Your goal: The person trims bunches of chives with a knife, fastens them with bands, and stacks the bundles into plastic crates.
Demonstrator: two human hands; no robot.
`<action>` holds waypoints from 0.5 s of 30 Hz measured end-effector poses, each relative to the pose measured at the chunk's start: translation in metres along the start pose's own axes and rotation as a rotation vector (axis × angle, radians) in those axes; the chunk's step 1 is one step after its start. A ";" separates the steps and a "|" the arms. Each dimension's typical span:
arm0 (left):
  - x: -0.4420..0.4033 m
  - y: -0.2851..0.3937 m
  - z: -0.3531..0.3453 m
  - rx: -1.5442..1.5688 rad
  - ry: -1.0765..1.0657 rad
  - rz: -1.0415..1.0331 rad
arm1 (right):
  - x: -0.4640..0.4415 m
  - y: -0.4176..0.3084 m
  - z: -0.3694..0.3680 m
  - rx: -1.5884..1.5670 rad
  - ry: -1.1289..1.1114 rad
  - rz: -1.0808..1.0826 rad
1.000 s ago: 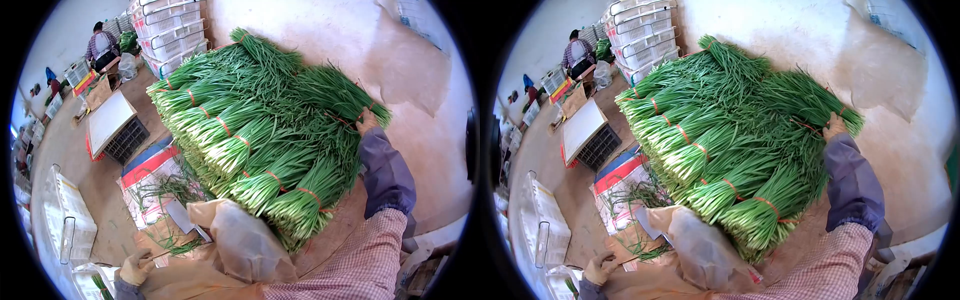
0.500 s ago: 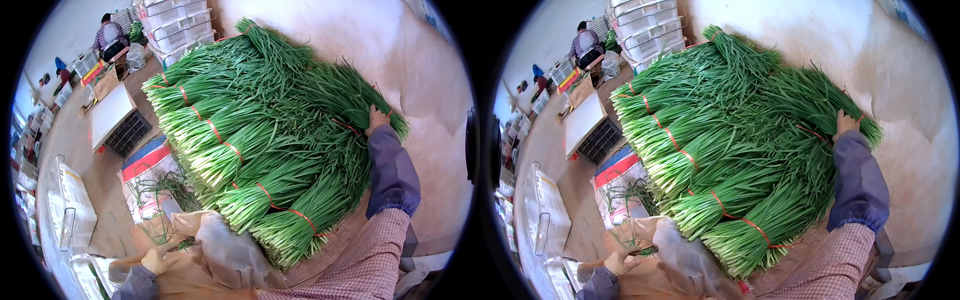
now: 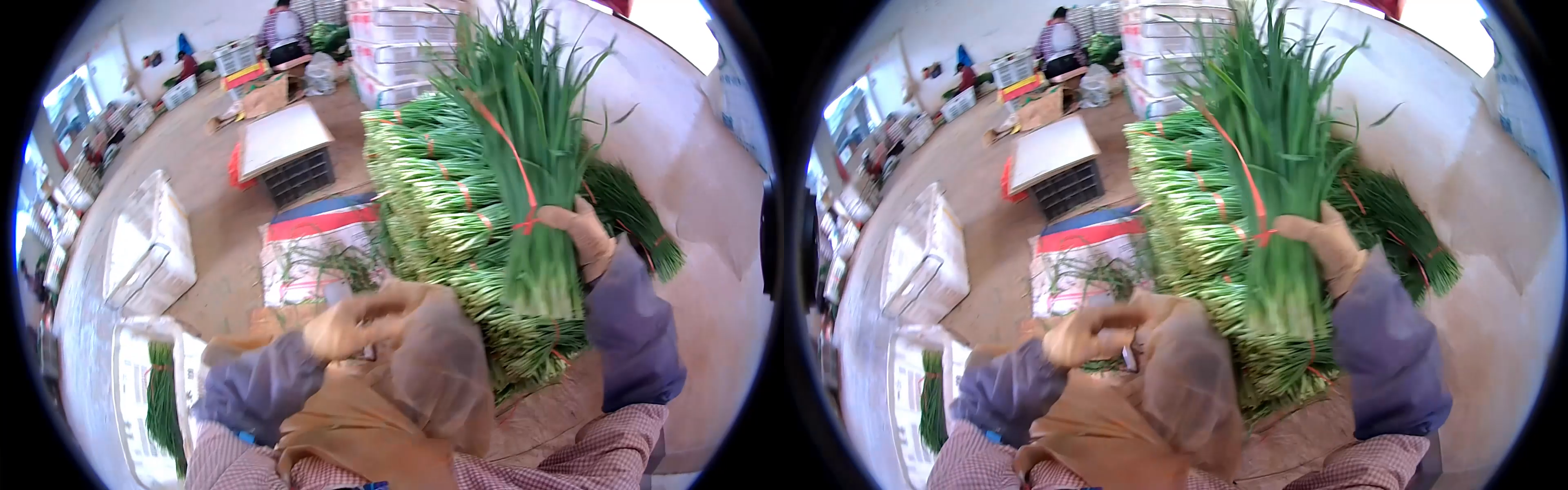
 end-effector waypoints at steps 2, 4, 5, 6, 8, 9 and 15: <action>0.004 0.016 0.031 -0.067 0.105 -0.219 | -0.006 0.025 -0.092 -0.061 -0.113 0.033; 0.033 0.023 0.057 0.094 0.184 -0.252 | -0.005 0.069 -0.190 -0.193 -0.237 0.009; 0.060 0.015 0.080 -0.052 0.289 -0.181 | -0.009 0.098 -0.245 -0.233 -0.313 0.141; 0.090 -0.010 0.098 -0.030 0.404 -0.154 | -0.006 0.123 -0.291 -0.281 -0.372 0.270; 0.150 -0.049 0.117 0.253 0.424 -0.149 | 0.004 0.147 -0.364 -0.370 -0.622 0.219; 0.188 -0.065 0.122 0.239 0.413 -0.061 | 0.015 0.169 -0.396 -0.386 -0.712 0.136; 0.396 -0.166 0.064 0.471 0.402 0.306 | 0.079 0.276 -0.485 -0.060 -1.186 -0.190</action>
Point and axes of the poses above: each hand's wrist, its own x-axis away from the middle knuckle, its own z-axis out of the back of the hand, y = z × x, the point moved 9 cm from there along -x, towards the middle knuckle, and after that the axes turned 8 degrees about -y, right-handed, at the moved point
